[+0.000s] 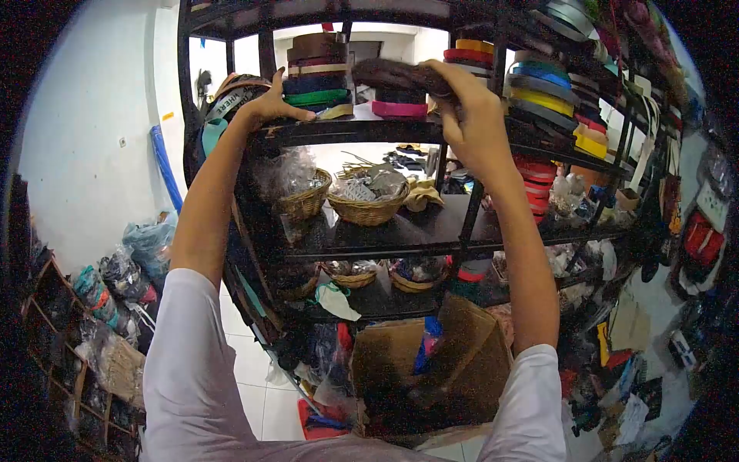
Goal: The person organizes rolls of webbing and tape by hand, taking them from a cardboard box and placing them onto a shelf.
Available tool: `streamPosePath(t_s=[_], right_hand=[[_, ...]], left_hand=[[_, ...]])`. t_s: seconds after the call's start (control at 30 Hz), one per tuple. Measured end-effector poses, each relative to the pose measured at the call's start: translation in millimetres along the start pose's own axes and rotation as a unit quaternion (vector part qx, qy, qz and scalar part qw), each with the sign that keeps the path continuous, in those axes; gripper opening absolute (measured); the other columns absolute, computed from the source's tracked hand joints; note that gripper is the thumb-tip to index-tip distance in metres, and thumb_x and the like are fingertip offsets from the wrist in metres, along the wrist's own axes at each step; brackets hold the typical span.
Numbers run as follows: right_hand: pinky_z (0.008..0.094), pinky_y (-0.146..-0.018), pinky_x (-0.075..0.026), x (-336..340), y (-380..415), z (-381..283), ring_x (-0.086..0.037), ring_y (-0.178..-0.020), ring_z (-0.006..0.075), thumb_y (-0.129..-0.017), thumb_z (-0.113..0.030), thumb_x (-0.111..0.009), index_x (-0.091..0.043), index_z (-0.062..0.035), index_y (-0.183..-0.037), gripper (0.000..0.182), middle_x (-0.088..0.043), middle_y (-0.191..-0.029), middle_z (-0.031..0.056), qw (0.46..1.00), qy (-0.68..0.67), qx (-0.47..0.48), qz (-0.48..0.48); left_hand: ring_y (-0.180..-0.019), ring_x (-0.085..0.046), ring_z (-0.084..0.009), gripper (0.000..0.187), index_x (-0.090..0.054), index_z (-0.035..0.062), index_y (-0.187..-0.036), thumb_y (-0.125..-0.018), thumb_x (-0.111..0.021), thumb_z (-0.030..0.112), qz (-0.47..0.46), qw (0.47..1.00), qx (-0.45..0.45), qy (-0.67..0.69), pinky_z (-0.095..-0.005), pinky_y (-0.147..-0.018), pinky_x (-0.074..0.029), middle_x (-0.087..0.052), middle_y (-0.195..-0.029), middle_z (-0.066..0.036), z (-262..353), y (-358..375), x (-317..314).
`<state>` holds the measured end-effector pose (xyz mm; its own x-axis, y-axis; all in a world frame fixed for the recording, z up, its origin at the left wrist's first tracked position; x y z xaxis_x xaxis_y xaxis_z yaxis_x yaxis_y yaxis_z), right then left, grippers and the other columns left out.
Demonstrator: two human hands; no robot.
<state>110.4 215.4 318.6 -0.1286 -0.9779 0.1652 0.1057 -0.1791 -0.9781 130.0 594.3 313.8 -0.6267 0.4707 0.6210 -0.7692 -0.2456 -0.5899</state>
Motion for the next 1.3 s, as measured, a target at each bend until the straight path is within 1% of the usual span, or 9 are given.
streamPosePath(t_s=[0.13, 0.23, 0.4, 0.43, 0.57, 0.7, 1.0, 1.2, 1.3], right_hand=[[0.0423, -0.098, -0.045, -54.5, 5.0, -7.5, -0.058, -0.109, 0.0377, -0.076, 0.01, -0.054, -0.058, -0.0063, -0.122, 0.049, -0.061, -0.119, 0.0175, 0.986, 0.057, 0.104, -0.121], [0.0413, -0.098, -0.045, -80.4, 3.0, 5.7, -0.058, -0.108, 0.0379, -0.077, 0.009, -0.055, -0.058, -0.0062, -0.122, 0.048, -0.062, -0.118, 0.0173, 0.98, -0.003, 0.092, -0.175], [0.0403, -0.096, -0.046, -108.1, -0.9, 33.6, -0.059, -0.113, 0.0298, -0.075, -0.003, -0.069, -0.057, -0.0053, -0.122, 0.049, -0.063, -0.119, 0.0141, 0.933, -0.077, 0.032, -0.35], [0.0402, -0.097, -0.045, -109.5, 0.0, 32.3, -0.06, -0.112, 0.0269, -0.071, -0.016, -0.078, -0.057, -0.0073, -0.123, 0.056, -0.063, -0.118, 0.0131, 0.931, -0.09, 0.044, -0.351], [0.0385, -0.096, -0.046, -101.6, 5.5, 22.2, -0.06, -0.109, 0.031, -0.068, -0.035, -0.082, -0.058, -0.0082, -0.121, 0.064, -0.061, -0.119, 0.0148, 0.946, -0.084, 0.035, -0.312], [0.0388, -0.096, -0.046, -100.7, 9.5, 30.1, -0.06, -0.109, 0.0289, -0.068, -0.043, -0.082, -0.059, -0.0075, -0.121, 0.067, -0.061, -0.12, 0.0154, 0.948, -0.068, -0.043, -0.309], [0.0415, -0.099, -0.045, -119.8, 2.2, 16.9, -0.058, -0.113, 0.0347, -0.072, -0.042, -0.079, -0.059, -0.0041, -0.123, 0.066, -0.061, -0.122, 0.0187, 0.947, -0.013, 0.045, -0.318], [0.0441, -0.097, -0.047, -125.5, 6.3, 0.6, -0.058, -0.111, 0.0385, -0.069, -0.011, -0.071, -0.052, -0.0057, -0.128, 0.062, -0.06, -0.122, 0.0204, 0.94, 0.064, 0.11, -0.318], [0.0437, -0.094, -0.048, -114.3, -0.5, -8.0, -0.058, -0.109, 0.0389, -0.072, -0.003, -0.067, -0.052, -0.0075, -0.127, 0.057, -0.059, -0.125, 0.0184, 0.974, 0.028, 0.078, -0.209]], left_hand=[[-0.128, -0.045, -0.0397, 0.156, -0.001, -0.0086, -0.145, -0.035, -0.097, 0.044, 0.035, 0.999, 0.01, -0.023, -0.0447, -0.111, -0.035, -0.04, -0.137, -0.035, -11.5, -10.1, 5.6], [-0.125, -0.048, -0.0391, 0.152, -0.007, -0.0083, -0.145, -0.034, -0.096, 0.045, 0.004, 1.0, -0.016, 0.024, -0.0448, -0.109, -0.037, -0.042, -0.137, -0.033, -23.1, -24.3, 2.4], [-0.125, -0.048, -0.0384, 0.152, -0.008, -0.0053, -0.147, -0.035, -0.096, 0.046, -0.005, 1.0, 0.02, -0.022, -0.0447, -0.109, -0.037, -0.044, -0.136, -0.032, -24.6, -20.6, 6.1], [-0.126, -0.048, -0.0386, 0.153, -0.007, -0.0052, -0.147, -0.034, -0.096, 0.047, -0.01, 1.0, 0.02, -0.022, -0.0446, -0.109, -0.036, -0.044, -0.136, -0.032, -24.7, -20.6, 5.1], [-0.127, -0.047, -0.0393, 0.156, -0.004, -0.0053, -0.148, -0.034, -0.095, 0.051, -0.024, 1.0, 0.01, -0.015, -0.0439, -0.109, -0.037, -0.043, -0.136, -0.034, -25.4, -21.0, 1.3], [-0.125, -0.048, -0.0392, 0.156, -0.003, -0.0053, -0.148, -0.036, -0.095, 0.05, -0.021, 1.0, -0.004, -0.009, -0.0436, -0.108, -0.038, -0.042, -0.136, -0.035, -21.0, -17.1, 1.2], [-0.127, -0.046, -0.0401, 0.154, -0.005, -0.0045, -0.148, -0.035, -0.095, 0.05, -0.015, 1.0, -0.01, -0.01, -0.0449, -0.11, -0.035, -0.04, -0.138, -0.034, -18.9, -15.6, 1.8], [-0.131, -0.042, -0.0399, 0.156, 0.002, -0.0011, -0.15, -0.039, -0.095, 0.05, -0.017, 1.0, -0.016, -0.008, -0.0463, -0.11, -0.034, -0.036, -0.141, -0.035, -21.5, -16.9, 7.7], [-0.133, -0.041, -0.0393, 0.148, 0.004, -0.0053, -0.149, -0.052, -0.09, 0.053, 0.014, 0.998, -0.037, 0.052, -0.047, -0.109, -0.034, -0.035, -0.141, -0.038, -12.8, -6.1, 46.3]])
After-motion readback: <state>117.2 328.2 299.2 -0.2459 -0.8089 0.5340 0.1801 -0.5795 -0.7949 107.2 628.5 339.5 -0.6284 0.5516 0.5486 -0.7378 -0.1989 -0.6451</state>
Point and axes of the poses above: each hand's wrist, its own y-axis away from the middle knuckle, its own x-axis out of the back of the hand, z = x × y, the point moved 9 cm from there along -y, towards the middle knuckle
